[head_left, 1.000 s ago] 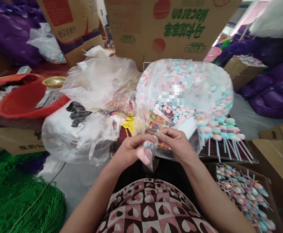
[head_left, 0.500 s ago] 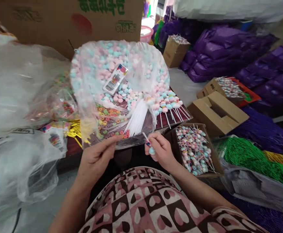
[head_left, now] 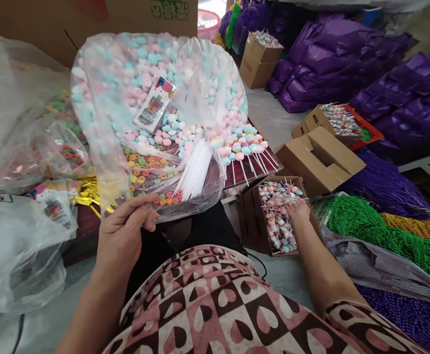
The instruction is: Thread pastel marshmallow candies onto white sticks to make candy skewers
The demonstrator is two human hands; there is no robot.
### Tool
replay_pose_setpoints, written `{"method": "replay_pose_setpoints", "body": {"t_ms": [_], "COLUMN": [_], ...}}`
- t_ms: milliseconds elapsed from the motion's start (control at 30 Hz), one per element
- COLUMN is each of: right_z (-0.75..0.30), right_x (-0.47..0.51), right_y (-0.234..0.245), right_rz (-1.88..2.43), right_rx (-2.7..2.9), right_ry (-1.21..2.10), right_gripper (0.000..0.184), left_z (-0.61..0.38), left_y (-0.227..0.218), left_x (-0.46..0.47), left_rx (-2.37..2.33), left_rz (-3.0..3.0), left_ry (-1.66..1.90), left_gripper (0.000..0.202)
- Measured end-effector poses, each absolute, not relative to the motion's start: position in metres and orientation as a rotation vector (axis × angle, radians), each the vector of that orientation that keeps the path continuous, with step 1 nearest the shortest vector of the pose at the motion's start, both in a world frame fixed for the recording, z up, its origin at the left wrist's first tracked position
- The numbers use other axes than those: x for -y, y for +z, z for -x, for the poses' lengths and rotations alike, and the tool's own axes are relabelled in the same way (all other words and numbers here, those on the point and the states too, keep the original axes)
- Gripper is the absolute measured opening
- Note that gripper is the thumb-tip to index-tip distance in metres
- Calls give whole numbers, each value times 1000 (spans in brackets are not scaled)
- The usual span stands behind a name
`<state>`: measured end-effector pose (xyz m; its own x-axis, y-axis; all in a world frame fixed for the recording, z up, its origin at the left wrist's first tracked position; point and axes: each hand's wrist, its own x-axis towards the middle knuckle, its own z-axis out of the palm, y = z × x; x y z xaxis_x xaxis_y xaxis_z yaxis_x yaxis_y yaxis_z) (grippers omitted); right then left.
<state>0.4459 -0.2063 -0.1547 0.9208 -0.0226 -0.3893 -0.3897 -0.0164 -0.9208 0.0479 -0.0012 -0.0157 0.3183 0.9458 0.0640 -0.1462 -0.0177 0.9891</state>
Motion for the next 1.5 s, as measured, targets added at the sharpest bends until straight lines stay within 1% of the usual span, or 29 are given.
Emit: {"method": "replay_pose_setpoints", "body": {"t_ms": [67, 133, 233, 267, 400, 433, 533, 633, 767, 833, 900, 967, 1067, 1200, 1300, 1500], "right_z": [-445, -430, -389, -374, -320, -308, -277, -252, -226, -214, -201, -190, -176, -169, -171, -175], "right_x": [201, 193, 183, 180, 169, 165, 155, 140, 113, 101, 91, 86, 84, 87, 89, 90], "right_y": [-163, -173, -177, -175, -143, -130, -92, -69, -66, -68, -68, -66, -59, -53, -58, -74], "right_rz": [1607, 1633, 1627, 1622, 1594, 1618, 1677, 1649, 1558, 1508, 1463, 1432, 1430, 1476, 1499, 1509], "right_rx": [-394, -400, -294, -244, 1, 162, 591, 851, 945, 950, 979, 1031, 1141, 1175, 1152, 1109], "right_ry": [341, 407, 541, 584, 774, 833, 976, 1021, 1033, 1049, 1098, 1154, 1222, 1254, 1231, 1229], "right_gripper": [34, 28, 16, 16, 33, 35, 31, 26, 24, 25, 26, 26, 26, 30, 32, 34], "left_z": [-48, -46, -41, -40, -38, -38, -37, -28, 3, 25, 47, 64, 79, 85, 89, 95], "left_y": [-18, -22, -27, -28, -32, -32, -34, -31, -23, -22, -24, -30, -42, -52, -57, -65], "left_x": [1, 2, 6, 7, 10, 11, 13, 10, -8, -22, -38, -55, -80, -105, -112, -117], "left_rx": [-858, -904, -965, -975, -947, -951, -923, -942, -1168, -1345, -1547, -1767, -2005, -2236, -2313, -2321], "left_rz": [-1254, -1240, -1194, -1187, -1258, -1285, -1336, -1345, -1454, -1573, -1762, -1967, -2206, -2219, -2140, -2020], "left_ry": [1084, 1085, 1000, 961, 820, 793, 722, 764, 962, 1075, 1100, 992, 690, 385, 356, 507], "left_gripper": [20, 17, 16, 16, 24, 25, 29, 32, 29, 25, 24, 26, 29, 32, 33, 21]}}
